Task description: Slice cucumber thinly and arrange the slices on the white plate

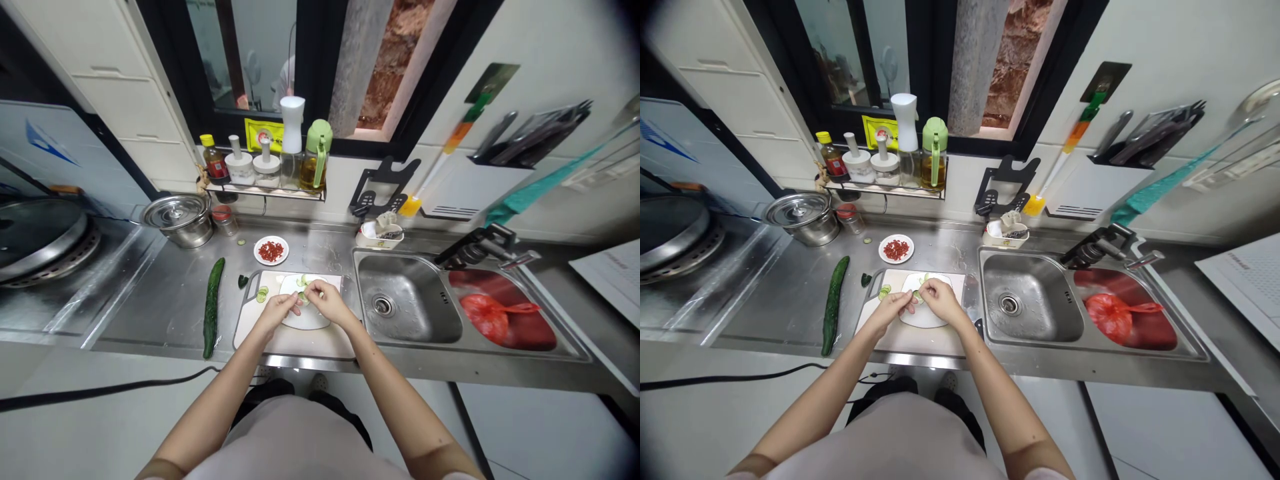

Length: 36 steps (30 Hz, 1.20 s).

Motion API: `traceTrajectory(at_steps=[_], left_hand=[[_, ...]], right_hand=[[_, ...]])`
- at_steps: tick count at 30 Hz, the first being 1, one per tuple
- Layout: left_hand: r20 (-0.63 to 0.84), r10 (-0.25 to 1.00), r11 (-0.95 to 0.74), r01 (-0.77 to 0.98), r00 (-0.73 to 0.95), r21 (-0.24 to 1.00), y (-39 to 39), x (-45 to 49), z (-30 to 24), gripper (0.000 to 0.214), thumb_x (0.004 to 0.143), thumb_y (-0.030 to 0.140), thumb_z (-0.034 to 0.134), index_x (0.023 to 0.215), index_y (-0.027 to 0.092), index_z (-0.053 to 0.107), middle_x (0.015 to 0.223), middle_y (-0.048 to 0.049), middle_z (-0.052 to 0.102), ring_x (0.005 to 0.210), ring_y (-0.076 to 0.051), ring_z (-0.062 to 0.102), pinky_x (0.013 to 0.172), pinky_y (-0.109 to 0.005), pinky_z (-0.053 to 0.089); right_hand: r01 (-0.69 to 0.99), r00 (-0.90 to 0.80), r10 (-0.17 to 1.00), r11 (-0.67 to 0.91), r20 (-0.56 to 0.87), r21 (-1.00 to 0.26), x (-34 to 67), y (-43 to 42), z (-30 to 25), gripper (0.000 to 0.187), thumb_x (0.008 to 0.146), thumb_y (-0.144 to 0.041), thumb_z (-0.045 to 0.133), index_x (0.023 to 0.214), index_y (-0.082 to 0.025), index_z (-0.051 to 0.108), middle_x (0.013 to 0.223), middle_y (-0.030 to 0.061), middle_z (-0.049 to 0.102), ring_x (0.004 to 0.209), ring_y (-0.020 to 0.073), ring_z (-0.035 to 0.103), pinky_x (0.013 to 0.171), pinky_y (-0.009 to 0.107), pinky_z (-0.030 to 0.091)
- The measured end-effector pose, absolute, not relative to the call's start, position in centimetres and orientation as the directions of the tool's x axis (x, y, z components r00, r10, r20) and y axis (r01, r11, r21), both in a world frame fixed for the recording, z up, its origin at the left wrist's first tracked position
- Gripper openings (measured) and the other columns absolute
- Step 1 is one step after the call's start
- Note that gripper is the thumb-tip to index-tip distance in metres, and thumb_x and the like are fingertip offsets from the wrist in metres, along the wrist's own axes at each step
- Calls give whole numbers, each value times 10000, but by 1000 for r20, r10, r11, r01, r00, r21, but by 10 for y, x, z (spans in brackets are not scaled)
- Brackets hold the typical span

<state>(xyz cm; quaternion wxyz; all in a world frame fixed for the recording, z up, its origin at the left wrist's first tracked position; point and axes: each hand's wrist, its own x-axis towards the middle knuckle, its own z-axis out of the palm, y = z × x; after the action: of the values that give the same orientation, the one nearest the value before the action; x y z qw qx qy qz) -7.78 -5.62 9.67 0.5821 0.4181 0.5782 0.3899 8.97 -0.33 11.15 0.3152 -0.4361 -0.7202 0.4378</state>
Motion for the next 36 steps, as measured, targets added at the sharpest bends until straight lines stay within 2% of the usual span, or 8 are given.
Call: traceTrajectory(at_steps=[3, 6, 13, 18, 22, 26, 31, 36], left_hand=[[-472, 880, 476, -95, 61, 874, -52, -75, 95, 546, 720, 662, 606, 838, 137, 697, 653, -16, 646, 453, -52, 372, 451, -220, 182], [-512, 855, 518, -165, 81, 839, -48, -76, 93, 476, 667, 593, 689, 813, 140, 693, 650, 6, 622, 453, -38, 364, 437, -210, 145], [-464, 881, 470, -73, 93, 879, -42, -77, 92, 359, 642, 500, 718, 609, 153, 631, 557, 27, 550, 485, -56, 370, 455, -214, 181], [-339, 936, 338, 25, 94, 941, -38, -76, 96, 342, 655, 478, 690, 545, 165, 605, 543, 12, 557, 541, -91, 434, 540, -233, 317], [-280, 955, 274, 71, 98, 959, -35, -78, 94, 334, 661, 474, 680, 558, 169, 594, 569, 12, 566, 580, -106, 469, 600, -243, 354], [-269, 955, 265, 45, 128, 963, -33, -79, 89, 312, 642, 447, 693, 581, 162, 583, 572, 20, 564, 590, -101, 481, 613, -231, 370], [-288, 942, 289, 17, 170, 957, -30, -80, 75, 318, 595, 429, 732, 619, 153, 576, 570, 35, 548, 572, -82, 452, 589, -212, 359], [-343, 910, 338, 65, 232, 939, -28, -80, 52, 292, 576, 395, 738, 649, 148, 599, 605, 25, 586, 597, -89, 485, 615, -217, 381]], right_hand=[[379, -485, 863, 356, 144, -854, 93, -6, 114, 145, 848, -271, 544, 754, -193, 623, 750, 6, 623, 746, 143, 540, 696, 251, 405], [418, -509, 844, 413, 169, -809, 96, -9, 114, 150, 870, -271, 546, 760, -201, 621, 778, 18, 621, 793, 160, 542, 721, 263, 401], [462, -509, 845, 428, 163, -777, 101, -12, 106, 133, 874, -264, 547, 780, -200, 616, 809, 25, 613, 809, 164, 533, 727, 265, 389], [468, -493, 856, 409, 152, -784, 100, -11, 102, 136, 860, -247, 543, 759, -194, 617, 778, 19, 607, 777, 156, 527, 705, 258, 386], [455, -470, 873, 365, 130, -812, 99, -12, 101, 124, 835, -229, 553, 742, -187, 623, 750, 10, 603, 730, 144, 522, 680, 248, 384], [437, -436, 896, 289, 80, -852, 98, -13, 96, 123, 820, -222, 553, 728, -180, 624, 731, 0, 615, 692, 127, 519, 655, 230, 384], [420, -397, 917, 160, -23, -893, 99, -14, 79, 121, 796, -229, 565, 730, -167, 645, 702, -2, 639, 658, 118, 538, 632, 218, 395], [439, -365, 918, 21, -157, -898, 102, -17, 51, 118, 773, -217, 576, 716, -156, 659, 690, 5, 661, 642, 121, 564, 628, 214, 416]])
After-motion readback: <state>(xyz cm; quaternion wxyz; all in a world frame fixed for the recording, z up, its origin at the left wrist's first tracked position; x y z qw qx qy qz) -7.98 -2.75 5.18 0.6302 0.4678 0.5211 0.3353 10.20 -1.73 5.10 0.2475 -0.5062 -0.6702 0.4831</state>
